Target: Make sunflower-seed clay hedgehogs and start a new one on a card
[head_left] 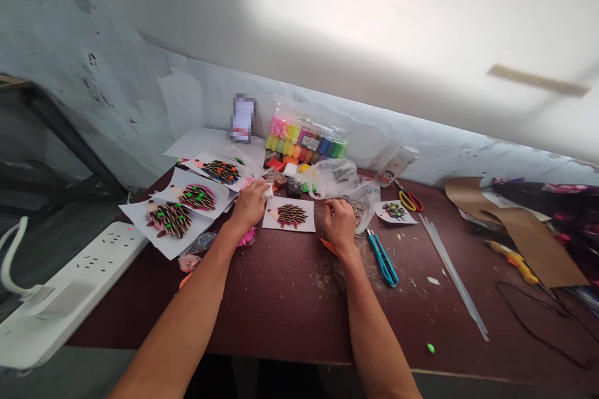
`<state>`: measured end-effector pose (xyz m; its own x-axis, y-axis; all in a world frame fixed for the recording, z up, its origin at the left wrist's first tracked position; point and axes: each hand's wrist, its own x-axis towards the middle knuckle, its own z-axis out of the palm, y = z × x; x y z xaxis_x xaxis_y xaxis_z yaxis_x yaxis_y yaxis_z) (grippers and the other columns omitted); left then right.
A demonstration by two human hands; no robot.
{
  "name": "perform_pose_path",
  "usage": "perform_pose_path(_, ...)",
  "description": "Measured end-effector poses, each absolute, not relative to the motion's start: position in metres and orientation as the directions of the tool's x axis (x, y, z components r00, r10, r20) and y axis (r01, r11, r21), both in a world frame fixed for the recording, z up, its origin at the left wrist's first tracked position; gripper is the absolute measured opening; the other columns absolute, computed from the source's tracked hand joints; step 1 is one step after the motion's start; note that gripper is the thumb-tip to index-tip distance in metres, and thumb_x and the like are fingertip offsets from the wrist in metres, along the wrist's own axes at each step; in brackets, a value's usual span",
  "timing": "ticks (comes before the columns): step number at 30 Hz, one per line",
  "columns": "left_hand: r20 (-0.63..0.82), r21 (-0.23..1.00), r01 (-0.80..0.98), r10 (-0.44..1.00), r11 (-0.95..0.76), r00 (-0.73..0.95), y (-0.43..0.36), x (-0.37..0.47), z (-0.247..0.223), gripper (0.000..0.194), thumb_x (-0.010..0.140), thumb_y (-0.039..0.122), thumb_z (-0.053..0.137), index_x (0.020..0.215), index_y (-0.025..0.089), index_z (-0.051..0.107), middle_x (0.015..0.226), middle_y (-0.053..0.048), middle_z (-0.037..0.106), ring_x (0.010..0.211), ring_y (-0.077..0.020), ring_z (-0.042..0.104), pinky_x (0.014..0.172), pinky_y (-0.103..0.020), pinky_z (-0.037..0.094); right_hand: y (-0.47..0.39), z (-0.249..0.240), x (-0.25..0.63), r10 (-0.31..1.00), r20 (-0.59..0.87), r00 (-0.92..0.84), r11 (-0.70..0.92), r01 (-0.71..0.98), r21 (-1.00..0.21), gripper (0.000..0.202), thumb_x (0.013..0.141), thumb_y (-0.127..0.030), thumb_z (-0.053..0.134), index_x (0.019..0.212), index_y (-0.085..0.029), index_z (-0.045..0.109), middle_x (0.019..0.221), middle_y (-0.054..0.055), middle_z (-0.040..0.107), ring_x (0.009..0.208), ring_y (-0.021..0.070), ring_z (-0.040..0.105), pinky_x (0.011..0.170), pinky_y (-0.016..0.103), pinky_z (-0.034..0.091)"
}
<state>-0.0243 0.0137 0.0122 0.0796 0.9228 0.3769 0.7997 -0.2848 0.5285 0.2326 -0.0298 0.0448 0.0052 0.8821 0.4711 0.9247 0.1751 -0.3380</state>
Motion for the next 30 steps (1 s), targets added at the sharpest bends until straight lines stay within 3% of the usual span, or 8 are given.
perform_pose_path(5,0.452,0.567,0.771,0.892,-0.292,0.006,0.016,-0.026,0.012,0.049,0.081,0.003,0.045,0.121,0.015,0.07,0.138,-0.013,0.062,0.13,-0.0269,0.057,0.116,-0.043,0.042,-0.031,0.047,0.231,0.886,0.464,-0.003,0.18,0.923,-0.339,0.022,0.094,-0.015,0.052,0.098,-0.014,0.074,0.096,0.011,0.071,0.09,0.0224,0.059,0.081,0.03,0.04)
perform_pose_path(8,0.436,0.563,0.768,0.899,-0.306,0.038,0.014,-0.026,0.011,0.051,0.081,0.002,0.046,0.124,0.017,0.069,0.151,-0.012,0.052,0.136,-0.029,0.053,0.116,-0.046,0.042,-0.031,0.048,0.23,0.885,0.465,-0.011,0.188,0.923,-0.336,0.023,0.094,-0.014,0.052,0.098,-0.015,0.074,0.096,0.01,0.071,0.089,0.0219,0.059,0.081,0.03,0.04)
perform_pose_path(11,0.434,0.572,0.744,0.897,-0.346,0.084,0.013,-0.025,0.013,0.054,0.081,0.0,0.044,0.123,0.02,0.07,0.152,-0.009,0.052,0.135,-0.0281,0.054,0.114,-0.046,0.045,-0.031,0.048,0.228,0.888,0.46,-0.022,0.193,0.924,-0.329,0.023,0.094,-0.015,0.051,0.097,-0.015,0.074,0.096,0.01,0.071,0.09,0.0219,0.058,0.081,0.03,0.04)
perform_pose_path(15,0.588,0.624,0.647,0.808,-0.439,-0.019,0.012,-0.024,0.025,0.047,0.082,0.004,0.044,0.114,0.022,0.074,0.138,-0.007,0.064,0.13,-0.0239,0.057,0.114,-0.043,0.045,-0.032,0.051,0.227,0.892,0.451,-0.027,0.192,0.927,-0.322,0.025,0.095,-0.016,0.049,0.098,-0.016,0.074,0.097,0.01,0.071,0.091,0.0218,0.058,0.082,0.03,0.04)
perform_pose_path(20,0.669,0.669,0.549,0.727,-0.501,-0.152,0.005,-0.026,0.045,0.034,0.085,0.01,0.044,0.093,0.017,0.076,0.102,-0.008,0.076,0.102,-0.0215,0.069,0.099,-0.037,0.053,-0.034,0.057,0.224,0.912,0.407,-0.04,0.177,0.936,-0.305,0.026,0.096,-0.016,0.048,0.096,-0.016,0.074,0.097,0.01,0.071,0.091,0.0213,0.06,0.082,0.029,0.039)
perform_pose_path(25,0.553,0.746,0.526,0.82,-0.408,-0.149,0.003,-0.027,0.047,0.032,0.083,0.012,0.045,0.088,0.016,0.076,0.085,-0.006,0.076,0.074,-0.0189,0.069,0.078,-0.032,0.055,-0.037,0.062,0.221,0.947,0.321,-0.03,0.126,0.951,-0.282,0.025,0.096,-0.018,0.049,0.097,-0.018,0.074,0.096,0.009,0.073,0.089,0.0201,0.061,0.078,0.027,0.038)
perform_pose_path(30,0.504,0.716,0.603,0.858,-0.352,-0.097,0.004,-0.023,0.04,0.033,0.077,0.008,0.045,0.081,0.018,0.076,0.088,-0.005,0.078,0.086,-0.0209,0.072,0.086,-0.032,0.055,-0.037,0.064,0.218,0.964,0.262,-0.037,0.107,0.961,-0.256,0.025,0.095,-0.015,0.05,0.099,-0.017,0.075,0.099,0.01,0.074,0.091,0.0201,0.063,0.079,0.027,0.038)
